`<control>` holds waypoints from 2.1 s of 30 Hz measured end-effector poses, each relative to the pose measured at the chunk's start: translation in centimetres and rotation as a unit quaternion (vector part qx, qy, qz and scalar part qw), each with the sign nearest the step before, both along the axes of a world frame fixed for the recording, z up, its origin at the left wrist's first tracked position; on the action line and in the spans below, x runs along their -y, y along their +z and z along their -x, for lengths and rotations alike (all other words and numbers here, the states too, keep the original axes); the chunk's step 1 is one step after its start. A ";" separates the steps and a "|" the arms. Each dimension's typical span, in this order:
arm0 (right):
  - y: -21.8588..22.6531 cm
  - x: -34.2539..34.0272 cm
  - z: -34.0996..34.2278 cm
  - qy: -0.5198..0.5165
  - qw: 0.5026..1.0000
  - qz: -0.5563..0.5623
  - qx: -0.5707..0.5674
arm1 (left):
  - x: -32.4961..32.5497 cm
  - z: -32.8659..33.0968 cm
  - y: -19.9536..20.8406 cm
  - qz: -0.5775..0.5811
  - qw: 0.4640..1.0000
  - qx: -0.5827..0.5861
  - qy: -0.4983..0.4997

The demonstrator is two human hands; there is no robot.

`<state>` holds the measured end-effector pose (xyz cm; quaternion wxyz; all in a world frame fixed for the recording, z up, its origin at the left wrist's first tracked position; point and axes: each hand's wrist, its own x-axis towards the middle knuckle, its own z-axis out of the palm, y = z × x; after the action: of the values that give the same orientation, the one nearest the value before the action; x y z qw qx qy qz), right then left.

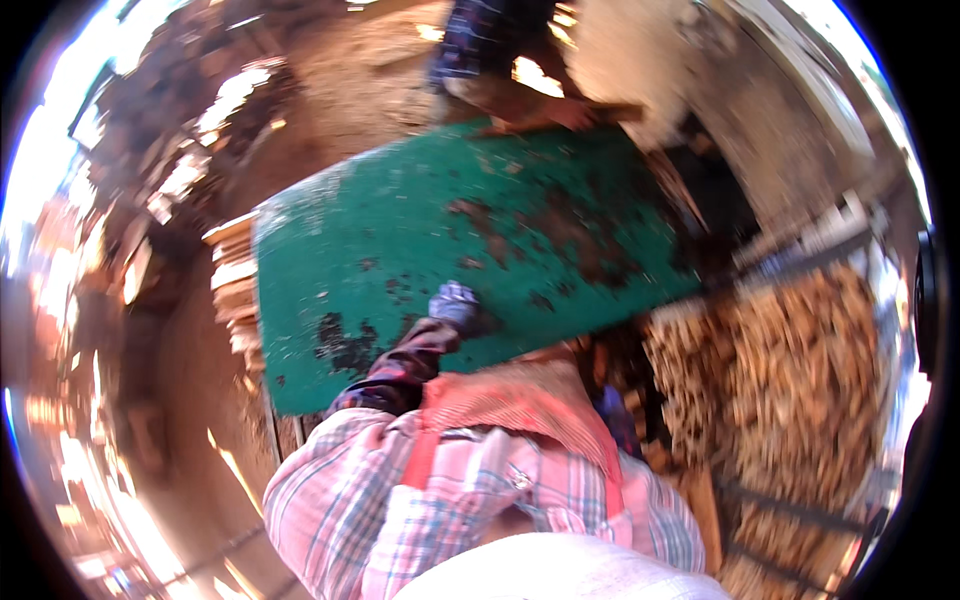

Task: The person picks up wooden planks from a green workbench and places them into a large pile of lumber. The person handles the wood by hand, moving pieces from the table to the stack repeatedly.

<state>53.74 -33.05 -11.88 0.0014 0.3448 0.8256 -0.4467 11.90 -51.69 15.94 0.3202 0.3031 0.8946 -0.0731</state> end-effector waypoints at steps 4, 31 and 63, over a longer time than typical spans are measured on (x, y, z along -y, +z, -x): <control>2.5 0.9 -0.6 -0.258 0.908 0.328 0.021 | 0.5 -1.7 3.2 0.013 0.999 -0.041 0.001; 1.7 1.7 0.6 -0.528 0.675 0.505 -0.101 | -0.9 -1.4 0.0 -0.046 0.993 -0.078 -0.075; 1.7 2.1 -15.1 -0.704 0.461 0.534 -0.085 | -58.6 11.7 -3.3 -0.427 0.901 -0.013 -0.072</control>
<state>68.80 -35.17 -10.18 -0.2000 0.7012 -0.1002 -0.6770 0.22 6.93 12.65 0.1420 0.4730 0.8202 0.2888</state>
